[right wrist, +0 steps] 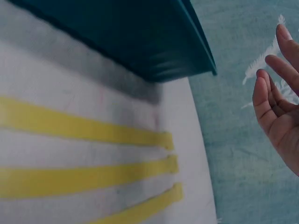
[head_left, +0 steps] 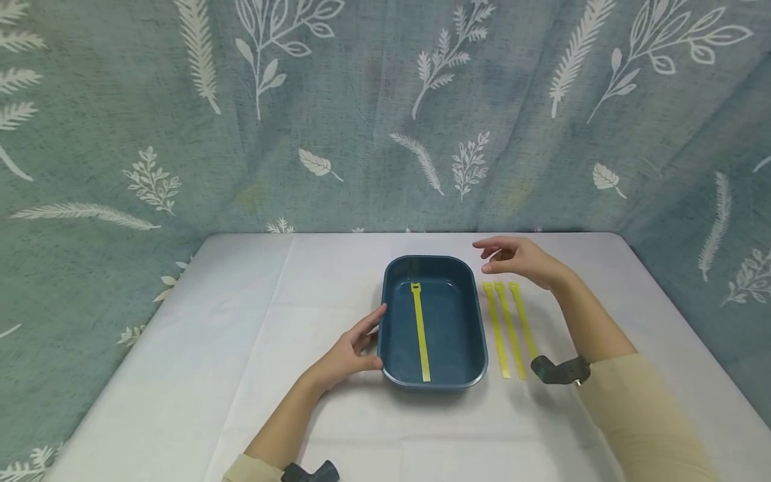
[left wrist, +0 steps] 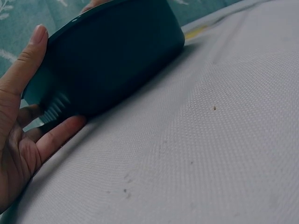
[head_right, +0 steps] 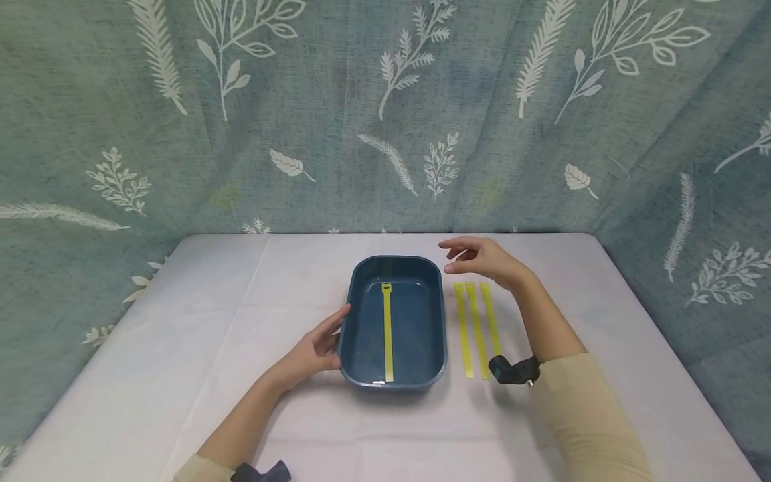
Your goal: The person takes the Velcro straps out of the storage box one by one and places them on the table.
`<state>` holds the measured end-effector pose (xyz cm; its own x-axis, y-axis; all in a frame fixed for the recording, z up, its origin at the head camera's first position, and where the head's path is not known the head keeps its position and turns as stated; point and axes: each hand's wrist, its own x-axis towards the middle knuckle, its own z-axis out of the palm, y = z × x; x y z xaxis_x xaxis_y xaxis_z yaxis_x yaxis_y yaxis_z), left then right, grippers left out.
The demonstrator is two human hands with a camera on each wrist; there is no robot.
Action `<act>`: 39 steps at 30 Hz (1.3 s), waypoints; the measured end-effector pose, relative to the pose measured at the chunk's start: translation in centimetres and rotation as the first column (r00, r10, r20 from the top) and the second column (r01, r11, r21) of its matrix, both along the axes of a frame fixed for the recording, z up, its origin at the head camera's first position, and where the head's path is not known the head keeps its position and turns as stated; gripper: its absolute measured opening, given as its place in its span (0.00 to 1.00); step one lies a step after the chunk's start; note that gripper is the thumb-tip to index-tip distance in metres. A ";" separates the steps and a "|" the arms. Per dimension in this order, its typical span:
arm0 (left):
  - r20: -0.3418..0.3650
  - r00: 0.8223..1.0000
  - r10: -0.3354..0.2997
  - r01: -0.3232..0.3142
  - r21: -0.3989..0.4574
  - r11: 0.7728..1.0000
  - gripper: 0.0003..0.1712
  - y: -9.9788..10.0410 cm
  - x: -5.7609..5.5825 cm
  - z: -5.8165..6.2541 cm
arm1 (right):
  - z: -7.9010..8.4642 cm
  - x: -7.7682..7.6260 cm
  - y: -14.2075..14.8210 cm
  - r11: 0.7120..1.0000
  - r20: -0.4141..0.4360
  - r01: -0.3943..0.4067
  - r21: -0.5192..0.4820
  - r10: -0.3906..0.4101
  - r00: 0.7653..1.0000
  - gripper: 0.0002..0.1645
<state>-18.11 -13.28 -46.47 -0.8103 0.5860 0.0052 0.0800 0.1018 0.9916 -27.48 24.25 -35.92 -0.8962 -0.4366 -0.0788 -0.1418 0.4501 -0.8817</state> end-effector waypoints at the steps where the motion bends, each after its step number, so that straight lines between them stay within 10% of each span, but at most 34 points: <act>1: 0.003 1.000 -0.001 0.001 0.000 1.000 0.56 0.0 0.0 -0.1 | 0.1 -0.1 -0.3 1.000 0.003 -0.005 0.005 0.005 1.000 0.36; 24: 0.083 0.993 -0.087 0.086 0.010 0.996 0.53 -1.1 -1.5 1.3 | -0.4 -2.7 -8.7 0.978 0.150 -0.201 -0.062 0.208 0.967 0.31; 39: 0.127 0.985 -0.116 0.110 0.049 0.993 0.60 -0.3 -1.3 1.2 | -4.1 -2.9 -11.0 0.995 0.251 -0.099 -0.026 0.103 0.963 0.31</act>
<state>-19.39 -13.63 -45.32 -0.7344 0.6752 -0.0690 -0.0406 0.0578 0.9975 -30.42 13.23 -40.06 -0.7994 -0.5263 -0.2897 0.0413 0.4329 -0.9005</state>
